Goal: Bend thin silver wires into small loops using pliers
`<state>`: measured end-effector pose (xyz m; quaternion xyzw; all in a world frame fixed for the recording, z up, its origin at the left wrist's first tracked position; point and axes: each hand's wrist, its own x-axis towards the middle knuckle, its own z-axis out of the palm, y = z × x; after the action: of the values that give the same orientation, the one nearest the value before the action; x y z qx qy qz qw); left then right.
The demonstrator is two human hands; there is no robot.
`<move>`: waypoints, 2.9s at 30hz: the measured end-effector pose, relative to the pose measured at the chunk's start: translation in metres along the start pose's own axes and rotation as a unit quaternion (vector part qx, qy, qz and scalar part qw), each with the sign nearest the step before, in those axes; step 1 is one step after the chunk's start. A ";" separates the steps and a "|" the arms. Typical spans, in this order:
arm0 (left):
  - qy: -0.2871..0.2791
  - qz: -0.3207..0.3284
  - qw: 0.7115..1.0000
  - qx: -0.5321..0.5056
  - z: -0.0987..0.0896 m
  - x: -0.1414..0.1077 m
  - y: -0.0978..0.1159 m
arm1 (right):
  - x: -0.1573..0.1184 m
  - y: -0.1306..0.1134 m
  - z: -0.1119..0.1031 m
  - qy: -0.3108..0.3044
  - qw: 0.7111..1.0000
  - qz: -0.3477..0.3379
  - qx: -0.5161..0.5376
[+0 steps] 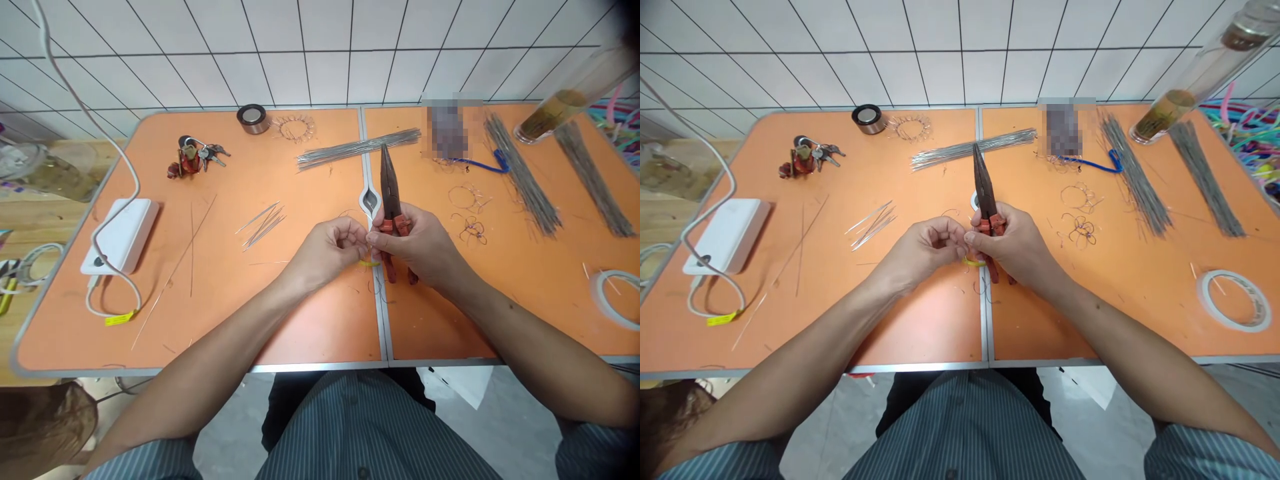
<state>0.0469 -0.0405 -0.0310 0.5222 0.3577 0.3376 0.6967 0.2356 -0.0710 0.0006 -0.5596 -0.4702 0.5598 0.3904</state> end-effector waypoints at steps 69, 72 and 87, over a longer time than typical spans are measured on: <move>0.080 0.006 0.993 -0.087 0.010 -0.001 -0.008 | 0.008 0.015 -0.003 0.093 0.992 -0.045 0.067; 0.078 0.005 0.991 -0.104 0.009 0.000 -0.008 | 0.008 0.014 -0.003 0.101 0.992 -0.040 0.062; 0.108 -0.007 0.984 -0.139 0.006 0.002 -0.008 | 0.009 0.017 -0.006 0.056 0.995 -0.031 0.075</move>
<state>0.0541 -0.0437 -0.0379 0.3782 0.3835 0.4337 0.7224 0.2429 -0.0660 -0.0173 -0.5441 -0.4217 0.5490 0.4741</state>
